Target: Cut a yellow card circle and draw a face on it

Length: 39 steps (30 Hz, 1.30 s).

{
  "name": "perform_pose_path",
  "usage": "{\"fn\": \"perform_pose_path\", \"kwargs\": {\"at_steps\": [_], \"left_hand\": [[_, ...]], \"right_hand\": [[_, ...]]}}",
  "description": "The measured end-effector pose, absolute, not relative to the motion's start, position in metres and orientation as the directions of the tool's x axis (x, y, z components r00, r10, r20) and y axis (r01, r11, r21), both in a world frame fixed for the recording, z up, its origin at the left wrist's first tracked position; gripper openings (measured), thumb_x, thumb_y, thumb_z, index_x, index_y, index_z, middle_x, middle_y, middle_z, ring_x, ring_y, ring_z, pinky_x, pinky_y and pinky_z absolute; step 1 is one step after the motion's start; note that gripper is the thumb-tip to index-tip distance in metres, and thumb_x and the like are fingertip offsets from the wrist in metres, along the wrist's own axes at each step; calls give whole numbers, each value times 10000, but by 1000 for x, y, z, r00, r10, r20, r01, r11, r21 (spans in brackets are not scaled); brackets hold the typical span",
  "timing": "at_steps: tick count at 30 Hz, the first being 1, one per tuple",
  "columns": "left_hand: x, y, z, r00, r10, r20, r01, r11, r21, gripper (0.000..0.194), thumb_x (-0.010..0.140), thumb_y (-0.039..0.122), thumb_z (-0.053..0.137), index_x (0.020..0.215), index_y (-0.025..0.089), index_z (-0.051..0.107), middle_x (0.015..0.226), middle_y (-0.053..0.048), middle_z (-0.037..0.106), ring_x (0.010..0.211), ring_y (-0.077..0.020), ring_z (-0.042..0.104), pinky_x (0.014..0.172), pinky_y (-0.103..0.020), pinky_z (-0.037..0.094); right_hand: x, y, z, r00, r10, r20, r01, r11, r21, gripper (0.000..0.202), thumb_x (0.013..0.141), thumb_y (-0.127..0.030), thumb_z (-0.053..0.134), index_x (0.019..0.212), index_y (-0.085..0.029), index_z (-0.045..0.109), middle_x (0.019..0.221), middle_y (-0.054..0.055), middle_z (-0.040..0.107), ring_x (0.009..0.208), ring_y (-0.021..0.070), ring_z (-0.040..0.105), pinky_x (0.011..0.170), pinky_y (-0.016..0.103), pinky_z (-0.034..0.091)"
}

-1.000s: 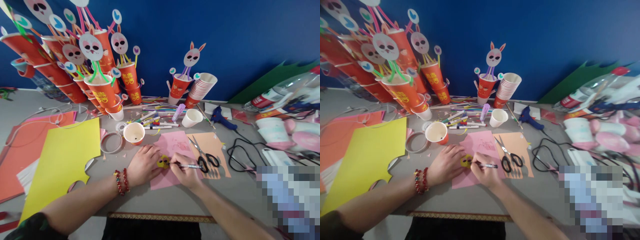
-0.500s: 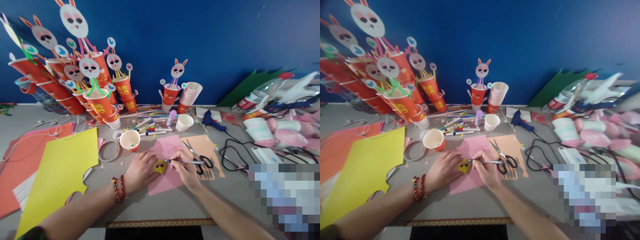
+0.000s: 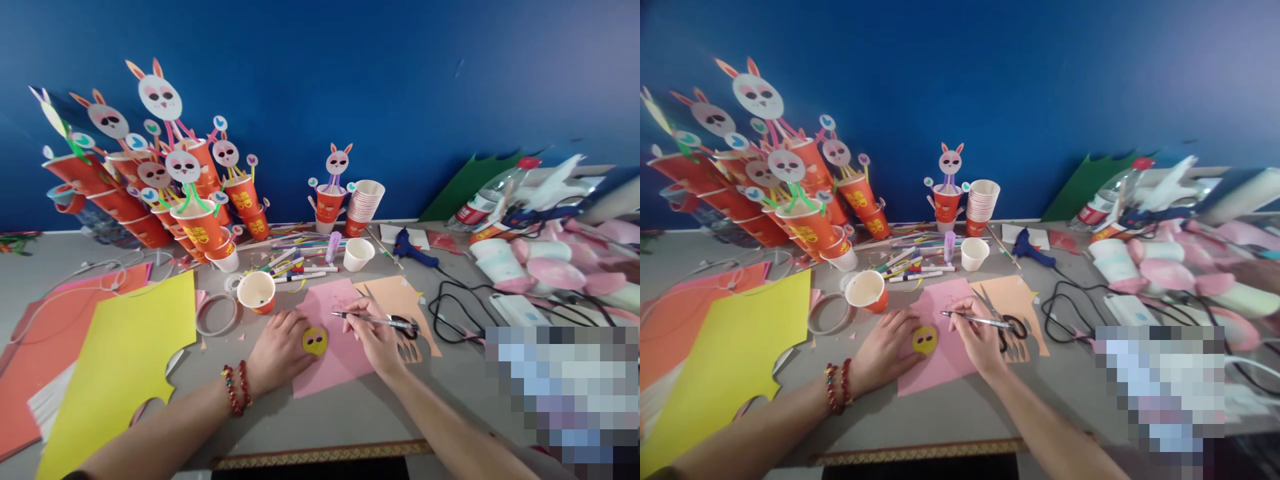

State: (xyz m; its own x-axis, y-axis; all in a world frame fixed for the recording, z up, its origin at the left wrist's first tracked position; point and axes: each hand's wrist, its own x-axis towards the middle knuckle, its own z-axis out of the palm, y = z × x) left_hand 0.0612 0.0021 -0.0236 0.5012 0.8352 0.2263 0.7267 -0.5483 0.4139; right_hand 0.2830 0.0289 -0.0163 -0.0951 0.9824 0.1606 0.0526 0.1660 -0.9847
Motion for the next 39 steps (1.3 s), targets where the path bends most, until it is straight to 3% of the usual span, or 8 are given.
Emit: {"fn": "perform_pose_path", "kwargs": {"at_steps": [10, 15, 39], "left_hand": [[62, 2, -26, 494, 829, 261, 727, -558, 400, 383, 834, 355, 718, 1137, 185, 556, 1233, -132, 613, 1109, -315, 571, 946, -503, 499], [62, 2, -25, 505, 820, 269, 726, -572, 381, 388, 838, 357, 716, 1149, 186, 561, 1231, -137, 626, 1122, -314, 576, 943, -502, 504], [62, 3, -21, 527, 820, 223, 734, -571, 368, 315, 853, 355, 691, 1093, 182, 583, 1249, -131, 626, 1128, -312, 566, 936, -494, 505]], "right_hand": [[278, 21, -18, -237, 962, 139, 115, 170, -979, 102, 840, -203, 540, 739, -217, 532, 608, -32, 576, 534, 124, 513, 518, 235, 373], [271, 13, -26, -324, 930, 175, 262, 266, -928, 157, 769, -138, 528, 635, -214, 492, 564, -46, 483, 517, 117, 427, 496, 237, 298], [273, 12, -32, -363, 912, 190, 367, 328, -871, 186, 823, -154, 501, 648, -215, 475, 574, -46, 459, 516, 113, 404, 486, 239, 277]]}}
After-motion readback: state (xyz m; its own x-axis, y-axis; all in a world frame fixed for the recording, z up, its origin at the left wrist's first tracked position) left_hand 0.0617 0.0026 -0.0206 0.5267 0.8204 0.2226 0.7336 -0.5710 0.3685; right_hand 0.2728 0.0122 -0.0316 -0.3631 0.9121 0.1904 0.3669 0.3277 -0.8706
